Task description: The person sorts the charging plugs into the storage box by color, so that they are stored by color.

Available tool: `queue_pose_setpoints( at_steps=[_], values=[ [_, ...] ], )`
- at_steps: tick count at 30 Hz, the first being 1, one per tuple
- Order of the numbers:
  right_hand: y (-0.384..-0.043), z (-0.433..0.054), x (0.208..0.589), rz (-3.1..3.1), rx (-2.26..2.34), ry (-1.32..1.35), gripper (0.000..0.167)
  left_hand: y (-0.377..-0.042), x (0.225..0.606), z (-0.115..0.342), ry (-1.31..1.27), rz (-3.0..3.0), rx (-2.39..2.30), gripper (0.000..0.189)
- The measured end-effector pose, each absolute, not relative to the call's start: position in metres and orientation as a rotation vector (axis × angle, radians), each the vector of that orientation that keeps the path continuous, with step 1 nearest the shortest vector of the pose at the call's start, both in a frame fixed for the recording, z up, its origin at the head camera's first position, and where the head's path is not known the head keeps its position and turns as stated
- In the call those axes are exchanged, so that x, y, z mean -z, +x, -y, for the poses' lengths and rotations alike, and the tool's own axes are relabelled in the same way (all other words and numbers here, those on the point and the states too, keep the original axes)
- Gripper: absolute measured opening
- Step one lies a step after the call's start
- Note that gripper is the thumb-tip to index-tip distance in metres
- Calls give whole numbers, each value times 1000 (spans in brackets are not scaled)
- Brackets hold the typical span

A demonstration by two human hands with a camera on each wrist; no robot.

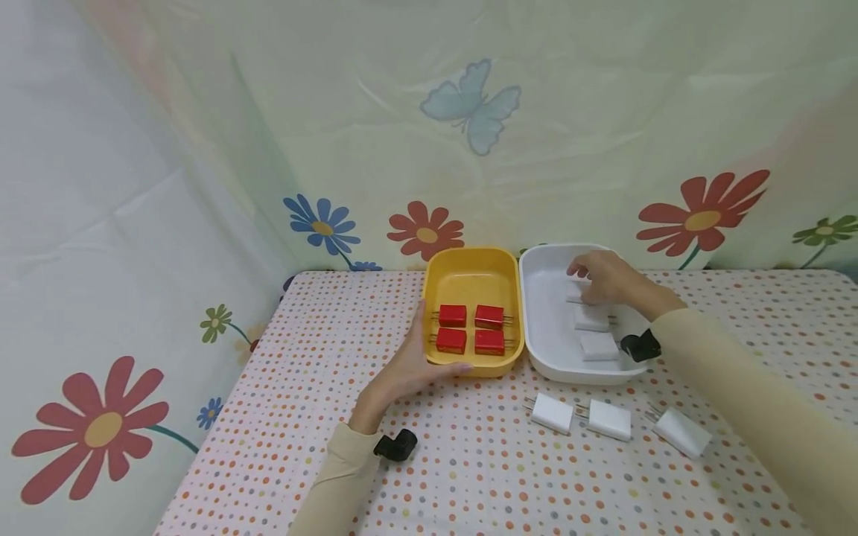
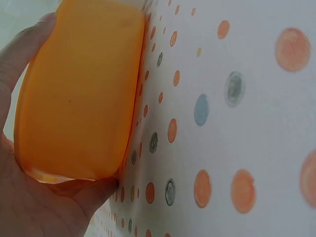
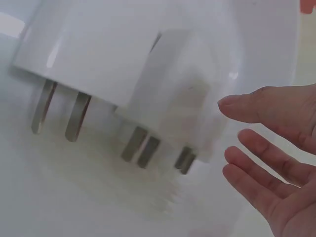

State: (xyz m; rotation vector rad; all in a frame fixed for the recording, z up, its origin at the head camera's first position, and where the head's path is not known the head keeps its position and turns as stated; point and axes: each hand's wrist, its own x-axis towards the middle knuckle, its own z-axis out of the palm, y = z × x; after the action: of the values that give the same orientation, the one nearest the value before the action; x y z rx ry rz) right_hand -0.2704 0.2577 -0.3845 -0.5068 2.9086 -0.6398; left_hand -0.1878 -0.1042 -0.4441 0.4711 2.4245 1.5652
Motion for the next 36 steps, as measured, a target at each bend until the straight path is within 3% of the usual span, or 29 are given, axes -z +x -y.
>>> queue_pose_setpoints(
  at_steps=[7, 16, 24, 36],
  values=[
    [-229, -233, 351, -2947, 687, -602, 43, -188, 445, 104, 521, -2396, -1603, 126],
    [-157, -207, 327, -2979, 807, -920, 41, -186, 443, 104, 487, -2425, -1558, 131],
    [-104, -196, 354, -2764, 878, -845, 39, -186, 443, 103, 507, -2397, -1600, 128],
    [-82, -179, 407, -2833, 761, -690, 48, -184, 442, 104, 473, -2412, -1574, 129]
  ],
)
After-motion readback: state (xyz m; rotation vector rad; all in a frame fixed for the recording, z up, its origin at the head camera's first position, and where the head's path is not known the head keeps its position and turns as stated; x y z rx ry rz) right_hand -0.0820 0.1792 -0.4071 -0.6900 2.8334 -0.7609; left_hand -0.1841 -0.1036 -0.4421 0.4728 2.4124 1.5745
